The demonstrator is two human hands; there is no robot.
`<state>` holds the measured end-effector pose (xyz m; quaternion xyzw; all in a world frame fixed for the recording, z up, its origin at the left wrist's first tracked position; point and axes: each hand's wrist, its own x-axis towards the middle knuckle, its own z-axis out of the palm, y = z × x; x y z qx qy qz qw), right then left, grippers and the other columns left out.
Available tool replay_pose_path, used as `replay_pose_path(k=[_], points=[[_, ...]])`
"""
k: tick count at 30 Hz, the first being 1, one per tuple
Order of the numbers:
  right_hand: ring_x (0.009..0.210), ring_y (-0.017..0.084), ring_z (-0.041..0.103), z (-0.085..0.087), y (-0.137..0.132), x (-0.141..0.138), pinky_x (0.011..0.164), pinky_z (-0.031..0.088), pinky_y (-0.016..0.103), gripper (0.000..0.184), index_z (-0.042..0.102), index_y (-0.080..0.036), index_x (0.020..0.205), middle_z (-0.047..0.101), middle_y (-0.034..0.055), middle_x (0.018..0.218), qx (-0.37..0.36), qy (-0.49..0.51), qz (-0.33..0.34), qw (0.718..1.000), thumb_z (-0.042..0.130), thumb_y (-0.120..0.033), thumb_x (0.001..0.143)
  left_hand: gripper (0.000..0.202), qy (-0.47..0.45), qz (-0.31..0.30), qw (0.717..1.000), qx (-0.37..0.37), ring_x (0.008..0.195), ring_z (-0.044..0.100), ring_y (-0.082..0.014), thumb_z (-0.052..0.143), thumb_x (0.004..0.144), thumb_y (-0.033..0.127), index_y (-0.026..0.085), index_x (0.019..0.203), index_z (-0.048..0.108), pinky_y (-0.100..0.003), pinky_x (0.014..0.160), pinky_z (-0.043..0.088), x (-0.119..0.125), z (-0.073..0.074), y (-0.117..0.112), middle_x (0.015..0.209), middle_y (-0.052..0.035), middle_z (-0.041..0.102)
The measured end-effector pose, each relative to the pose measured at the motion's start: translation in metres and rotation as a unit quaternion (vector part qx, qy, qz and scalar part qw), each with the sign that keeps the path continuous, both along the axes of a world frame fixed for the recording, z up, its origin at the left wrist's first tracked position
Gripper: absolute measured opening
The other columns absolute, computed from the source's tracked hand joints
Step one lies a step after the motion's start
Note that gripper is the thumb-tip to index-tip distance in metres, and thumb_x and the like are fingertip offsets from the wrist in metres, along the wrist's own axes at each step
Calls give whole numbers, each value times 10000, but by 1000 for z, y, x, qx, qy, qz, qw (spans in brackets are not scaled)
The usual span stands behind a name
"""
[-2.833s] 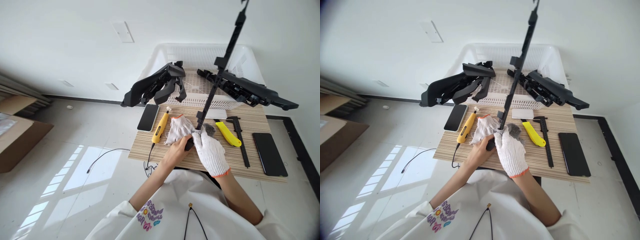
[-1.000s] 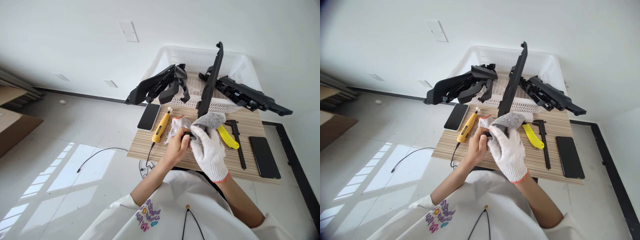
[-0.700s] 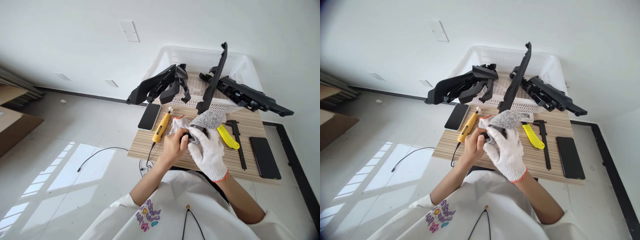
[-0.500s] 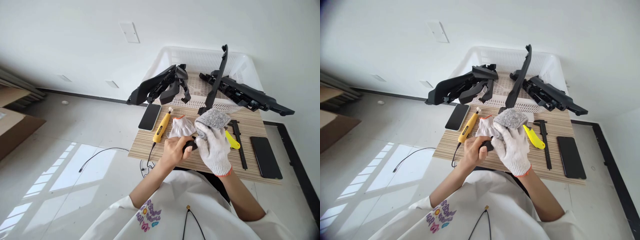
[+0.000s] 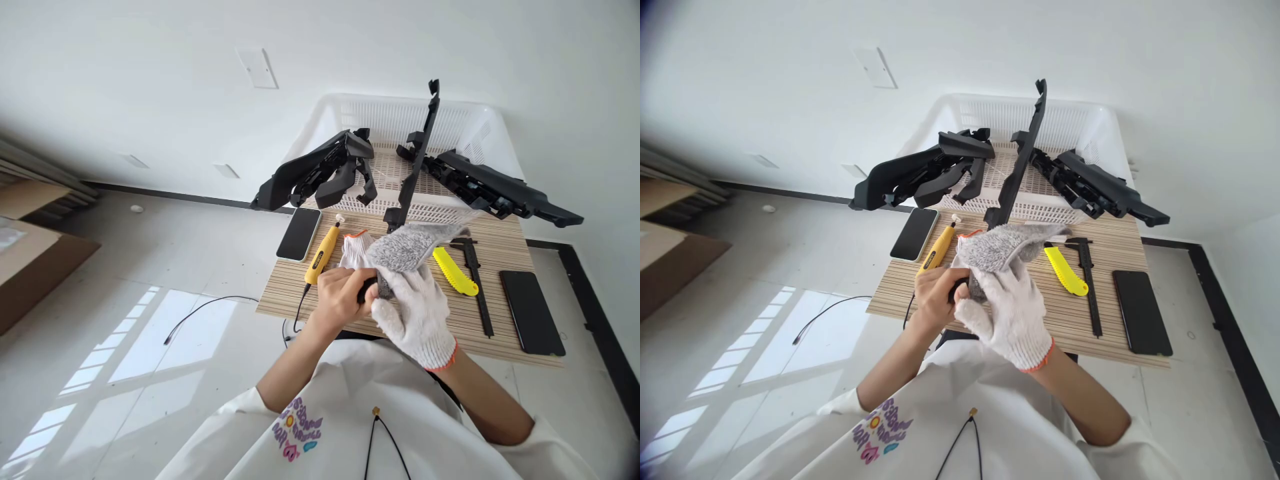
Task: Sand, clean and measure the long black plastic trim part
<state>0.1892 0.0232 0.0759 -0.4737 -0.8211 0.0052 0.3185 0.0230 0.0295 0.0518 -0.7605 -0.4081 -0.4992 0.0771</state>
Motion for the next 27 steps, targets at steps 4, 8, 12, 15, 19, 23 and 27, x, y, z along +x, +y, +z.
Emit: replay_pose_path(k=[4,8,12,15,19,23,27], points=[[1169,267,596,-2,4,0,965,530,393,529,561,-217,1452,669,77,1291,8,13,-52,999,356,-446,1021,254,34,-45,998,25,387,460,-95,497,976,381,209,828,610,-249,461,333,-1,2,1,483,49,524],[1231,271,571,-1,5,-1,945,543,385,533,534,-179,1467,613,78,1407,-15,3,-13,1000,332,-417,1035,178,20,-44,999,3,394,457,-102,510,951,310,208,834,598,-256,457,330,-2,6,0,484,52,504],[1202,285,581,4,9,2,959,537,424,589,472,-141,1515,608,114,1405,-2,-3,-46,999,284,-440,1044,165,59,-99,993,-5,386,454,-109,515,930,335,215,852,594,-259,440,335,0,6,-7,483,57,509],[1202,292,576,9,12,2,944,543,418,627,409,-124,1555,579,131,1437,-4,-14,-82,997,292,-462,1040,156,66,-111,991,-23,389,457,-111,490,932,301,213,848,589,-259,437,344,1,4,-12,487,53,509],[1153,285,604,15,15,0,885,559,389,610,450,-160,1536,616,129,1381,-18,-40,-83,996,331,-479,1030,176,85,-103,991,-20,378,415,-112,482,929,294,216,799,571,-276,423,316,2,3,-15,462,59,451],[1195,282,604,24,22,-1,934,540,388,610,508,-156,1488,618,126,1388,-23,-16,-109,994,285,-512,1046,187,135,-109,985,-4,395,427,-107,488,920,300,216,775,571,-272,422,314,5,2,-17,467,61,466],[1061,248,661,32,25,-3,854,552,350,613,575,-168,1418,683,123,1253,-41,-18,-108,993,317,-567,1031,151,129,-117,985,2,397,420,-107,505,897,267,210,769,560,-279,419,309,3,2,-19,466,61,468]])
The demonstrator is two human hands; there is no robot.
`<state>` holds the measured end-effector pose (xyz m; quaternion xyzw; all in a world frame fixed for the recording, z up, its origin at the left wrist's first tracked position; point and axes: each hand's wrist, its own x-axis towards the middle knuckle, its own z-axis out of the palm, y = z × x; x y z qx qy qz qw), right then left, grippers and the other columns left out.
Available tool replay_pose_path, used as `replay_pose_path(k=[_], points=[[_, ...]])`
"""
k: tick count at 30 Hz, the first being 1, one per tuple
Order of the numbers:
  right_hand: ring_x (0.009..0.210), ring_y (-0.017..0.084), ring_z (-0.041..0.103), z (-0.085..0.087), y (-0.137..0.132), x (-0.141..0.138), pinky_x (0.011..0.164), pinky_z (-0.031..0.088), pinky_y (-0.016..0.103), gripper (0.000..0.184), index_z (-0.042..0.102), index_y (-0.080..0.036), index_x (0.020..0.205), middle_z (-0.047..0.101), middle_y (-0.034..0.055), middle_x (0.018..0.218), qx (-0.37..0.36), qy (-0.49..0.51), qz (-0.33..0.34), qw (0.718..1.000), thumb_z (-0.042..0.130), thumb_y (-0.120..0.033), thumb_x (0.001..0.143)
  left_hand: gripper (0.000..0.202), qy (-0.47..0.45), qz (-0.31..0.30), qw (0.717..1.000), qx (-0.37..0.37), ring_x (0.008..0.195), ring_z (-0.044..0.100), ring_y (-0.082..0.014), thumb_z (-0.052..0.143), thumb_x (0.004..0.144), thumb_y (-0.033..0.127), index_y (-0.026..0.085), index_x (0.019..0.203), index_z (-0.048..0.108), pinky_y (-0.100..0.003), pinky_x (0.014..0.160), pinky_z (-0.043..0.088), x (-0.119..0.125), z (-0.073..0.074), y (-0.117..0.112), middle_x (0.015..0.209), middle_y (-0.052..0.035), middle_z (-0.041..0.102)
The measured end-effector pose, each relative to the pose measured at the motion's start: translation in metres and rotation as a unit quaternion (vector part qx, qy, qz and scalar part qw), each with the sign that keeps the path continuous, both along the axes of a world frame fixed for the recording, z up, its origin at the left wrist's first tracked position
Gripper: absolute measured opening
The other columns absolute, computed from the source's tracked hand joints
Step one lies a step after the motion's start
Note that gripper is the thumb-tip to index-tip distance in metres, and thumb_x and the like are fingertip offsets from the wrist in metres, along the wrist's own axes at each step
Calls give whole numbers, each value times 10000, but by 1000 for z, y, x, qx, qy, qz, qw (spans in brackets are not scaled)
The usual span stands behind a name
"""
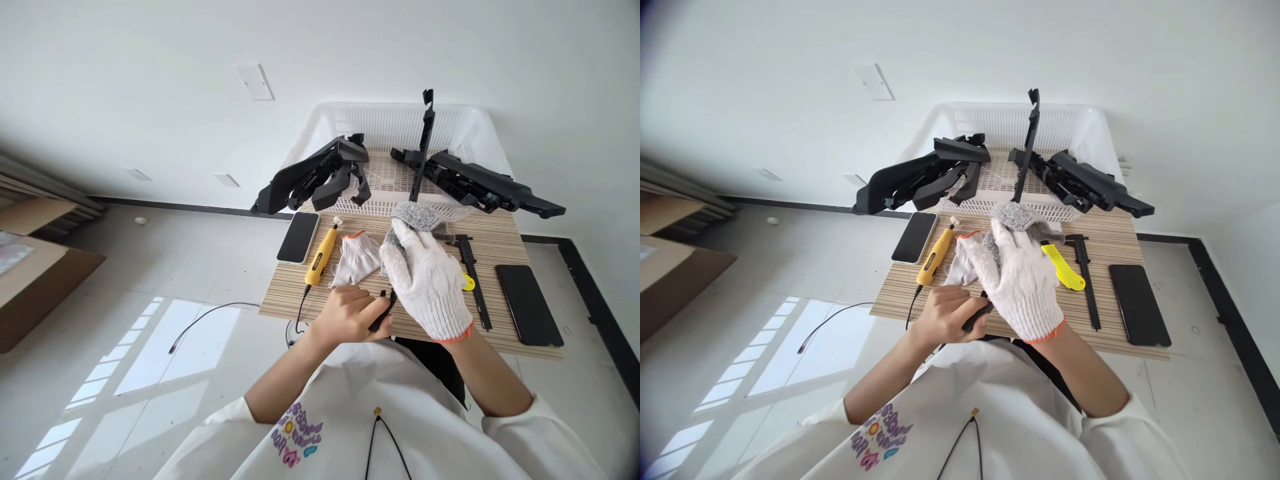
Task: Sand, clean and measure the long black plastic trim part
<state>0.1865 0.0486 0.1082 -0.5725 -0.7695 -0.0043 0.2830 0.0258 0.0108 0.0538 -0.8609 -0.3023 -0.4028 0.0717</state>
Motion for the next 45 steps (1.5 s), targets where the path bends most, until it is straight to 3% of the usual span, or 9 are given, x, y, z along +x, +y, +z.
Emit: replay_pose_path(k=[4,9,18,24,28,33,37,42,45], points=[[1065,248,659,4,4,-2,830,545,331,612,520,-184,1477,660,124,1301,-6,-11,-12,1000,356,-562,1024,124,-37,-14,999,-15,387,398,-103,508,886,266,204,789,554,-277,419,303,-3,-1,-3,464,69,446],[960,227,694,13,3,0,759,529,306,571,663,-180,1320,728,107,1158,-18,-33,29,999,283,-511,1052,135,-27,14,999,-25,387,405,-99,515,883,260,212,762,550,-272,425,299,-4,-3,-4,465,65,466],[968,222,713,26,-4,2,805,545,304,560,678,-192,1309,737,98,1169,-52,-11,11,999,315,-527,1046,168,-23,31,999,-15,391,400,-92,511,867,233,207,703,537,-272,429,296,-3,-2,-3,455,70,456],[1045,238,701,26,-2,1,792,564,312,558,542,-212,1467,652,112,1351,-51,-37,17,998,379,-518,1030,149,-95,10,994,-49,373,377,-89,514,869,251,209,730,543,-266,418,306,0,5,-2,458,75,451],[1110,221,685,29,2,2,893,558,316,513,648,-225,1341,693,76,1288,-35,20,38,998,332,-504,1048,131,-152,47,985,-74,373,388,-85,521,874,227,213,746,545,-250,426,321,2,12,1,465,74,470],[1108,250,687,31,1,1,855,578,342,570,526,-218,1478,645,96,1367,-67,-8,35,997,375,-534,1029,143,-116,18,991,-61,357,360,-83,520,874,260,218,738,532,-260,414,295,7,13,1,452,83,443],[1217,237,647,24,-6,4,975,553,356,529,544,-215,1458,639,90,1387,-79,50,83,992,344,-479,1045,127,-160,83,980,-80,372,394,-82,533,872,237,218,747,527,-238,413,311,9,9,1,470,75,461],[1214,281,655,-5,-7,7,976,561,419,635,422,-197,1555,626,122,1401,-165,112,61,978,374,-537,1020,80,-144,41,986,-80,377,391,-85,556,851,257,213,791,525,-242,413,321,8,7,2,493,70,475],[1325,227,581,-24,-17,8,1066,515,360,596,423,-235,1557,584,82,1459,-186,182,72,963,351,-518,1038,111,-198,50,966,-159,399,392,-71,560,870,221,215,779,497,-215,420,314,2,4,5,513,76,447]])
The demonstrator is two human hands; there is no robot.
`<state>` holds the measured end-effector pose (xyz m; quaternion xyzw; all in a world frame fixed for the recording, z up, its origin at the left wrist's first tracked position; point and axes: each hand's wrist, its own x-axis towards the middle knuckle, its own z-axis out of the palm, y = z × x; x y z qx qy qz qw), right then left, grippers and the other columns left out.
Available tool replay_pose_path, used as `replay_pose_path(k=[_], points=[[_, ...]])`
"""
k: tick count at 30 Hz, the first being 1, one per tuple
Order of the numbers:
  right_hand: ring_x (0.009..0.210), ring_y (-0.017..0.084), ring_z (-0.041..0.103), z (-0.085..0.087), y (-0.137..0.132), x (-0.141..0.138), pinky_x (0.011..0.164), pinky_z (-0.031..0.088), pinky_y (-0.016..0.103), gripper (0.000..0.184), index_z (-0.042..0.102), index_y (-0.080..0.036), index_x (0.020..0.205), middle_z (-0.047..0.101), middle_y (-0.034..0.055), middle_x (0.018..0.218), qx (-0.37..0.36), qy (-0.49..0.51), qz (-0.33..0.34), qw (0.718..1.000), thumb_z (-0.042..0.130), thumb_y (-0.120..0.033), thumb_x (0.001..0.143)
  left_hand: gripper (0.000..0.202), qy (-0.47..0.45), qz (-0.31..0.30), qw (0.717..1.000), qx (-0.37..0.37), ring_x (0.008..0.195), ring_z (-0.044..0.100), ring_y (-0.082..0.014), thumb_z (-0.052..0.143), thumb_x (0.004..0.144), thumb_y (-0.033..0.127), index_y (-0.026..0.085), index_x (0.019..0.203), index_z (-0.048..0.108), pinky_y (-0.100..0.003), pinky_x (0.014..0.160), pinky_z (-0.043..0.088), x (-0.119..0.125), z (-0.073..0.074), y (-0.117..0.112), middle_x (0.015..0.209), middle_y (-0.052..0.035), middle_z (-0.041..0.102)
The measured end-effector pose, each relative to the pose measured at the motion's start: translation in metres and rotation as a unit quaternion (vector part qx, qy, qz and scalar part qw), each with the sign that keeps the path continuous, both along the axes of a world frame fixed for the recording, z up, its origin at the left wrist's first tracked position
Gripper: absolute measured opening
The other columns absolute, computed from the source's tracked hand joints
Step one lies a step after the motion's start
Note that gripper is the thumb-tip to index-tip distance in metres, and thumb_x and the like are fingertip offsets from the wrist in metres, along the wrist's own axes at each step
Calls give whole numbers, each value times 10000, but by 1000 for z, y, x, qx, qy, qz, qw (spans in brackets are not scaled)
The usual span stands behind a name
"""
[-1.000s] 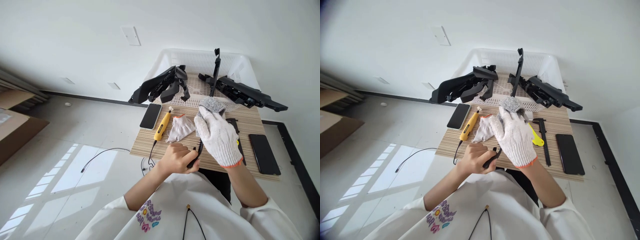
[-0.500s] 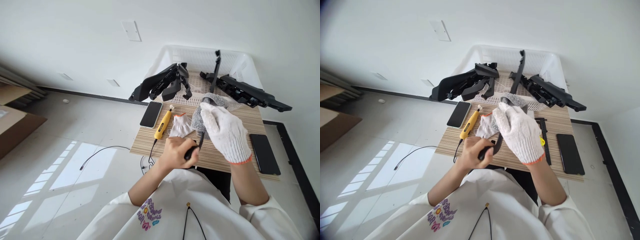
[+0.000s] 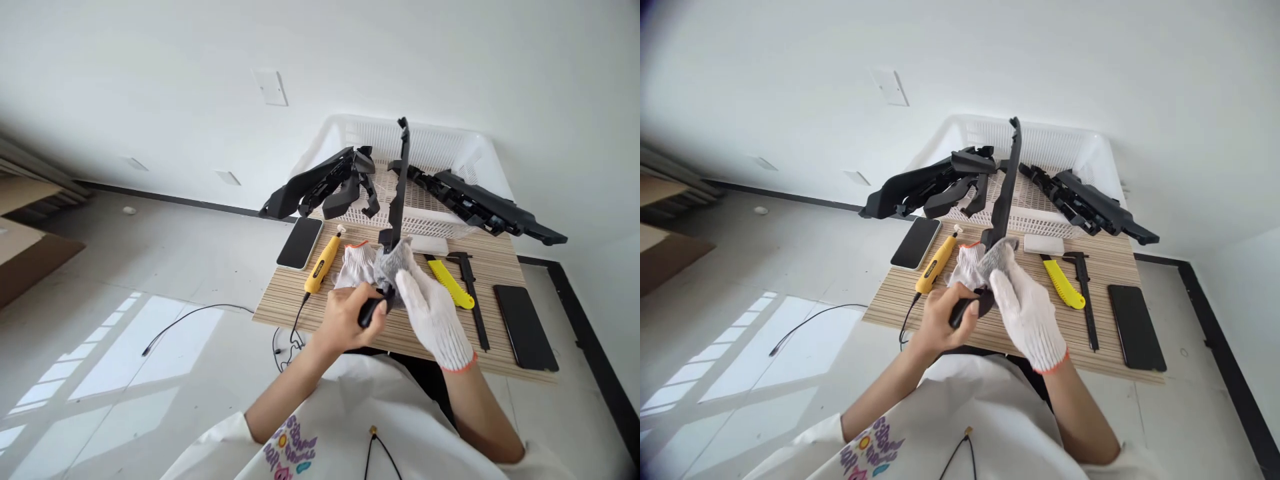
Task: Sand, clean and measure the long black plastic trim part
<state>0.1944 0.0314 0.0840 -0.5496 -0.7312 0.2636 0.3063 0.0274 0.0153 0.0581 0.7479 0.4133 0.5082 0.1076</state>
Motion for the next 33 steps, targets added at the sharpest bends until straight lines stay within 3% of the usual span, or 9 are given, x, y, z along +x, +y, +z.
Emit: replay_pose_path(k=[3,7,11,15,19,22,24,28,33], points=[[1383,192,526,-13,-8,2,1132,464,330,591,374,-278,1582,549,45,1500,-20,44,30,998,383,-500,1034,213,-86,-12,993,-79,439,366,-67,563,908,244,216,738,436,-204,439,306,-7,-7,4,539,74,408],[1410,210,496,-16,-2,6,1153,446,353,631,328,-235,1603,511,71,1532,4,25,-27,999,362,-503,1033,263,-161,-62,970,-169,494,360,-78,542,964,329,207,749,452,-221,484,316,-6,-23,6,575,60,413],[1111,236,707,-2,-3,5,957,570,349,629,396,-240,1573,720,89,1243,-12,-64,-60,996,346,-544,1025,364,-220,-55,950,-215,524,327,-86,539,980,419,203,711,422,-238,510,303,2,-34,5,582,59,372],[840,243,747,12,8,2,801,588,348,686,473,-191,1524,770,114,967,15,-126,-82,988,360,-618,999,455,-283,-45,925,-248,502,284,-90,519,976,522,211,677,374,-254,497,271,10,-38,1,550,64,320],[692,253,724,12,35,1,675,570,367,743,339,-139,1590,756,174,1000,53,-204,-149,966,285,-607,1016,467,-299,-52,915,-265,469,273,-88,520,968,543,219,673,359,-259,473,251,17,-37,-2,516,69,307],[719,243,724,14,28,-3,668,556,349,690,358,-130,1572,734,206,1111,72,-250,-101,960,242,-548,1034,492,-283,-29,922,-263,476,272,-90,514,961,572,219,664,344,-259,474,261,17,-38,-3,522,66,298],[701,236,722,17,11,-7,649,542,317,688,393,-114,1548,757,173,957,53,-281,-57,957,271,-550,1031,504,-281,-13,924,-261,501,277,-93,513,956,586,216,663,335,-258,486,271,14,-43,-3,551,60,299],[633,242,714,25,-4,-12,591,518,287,757,411,-134,1548,703,81,648,-24,-298,-60,952,360,-643,991,472,-316,-22,907,-277,539,269,-96,520,961,555,214,685,343,-248,495,271,10,-54,-2,608,53,298],[631,228,707,31,14,-10,561,498,282,663,414,-116,1539,747,144,819,51,-316,-54,946,349,-530,1024,452,-339,-45,898,-277,516,251,-91,532,961,515,212,678,351,-243,487,263,10,-57,0,587,61,270]])
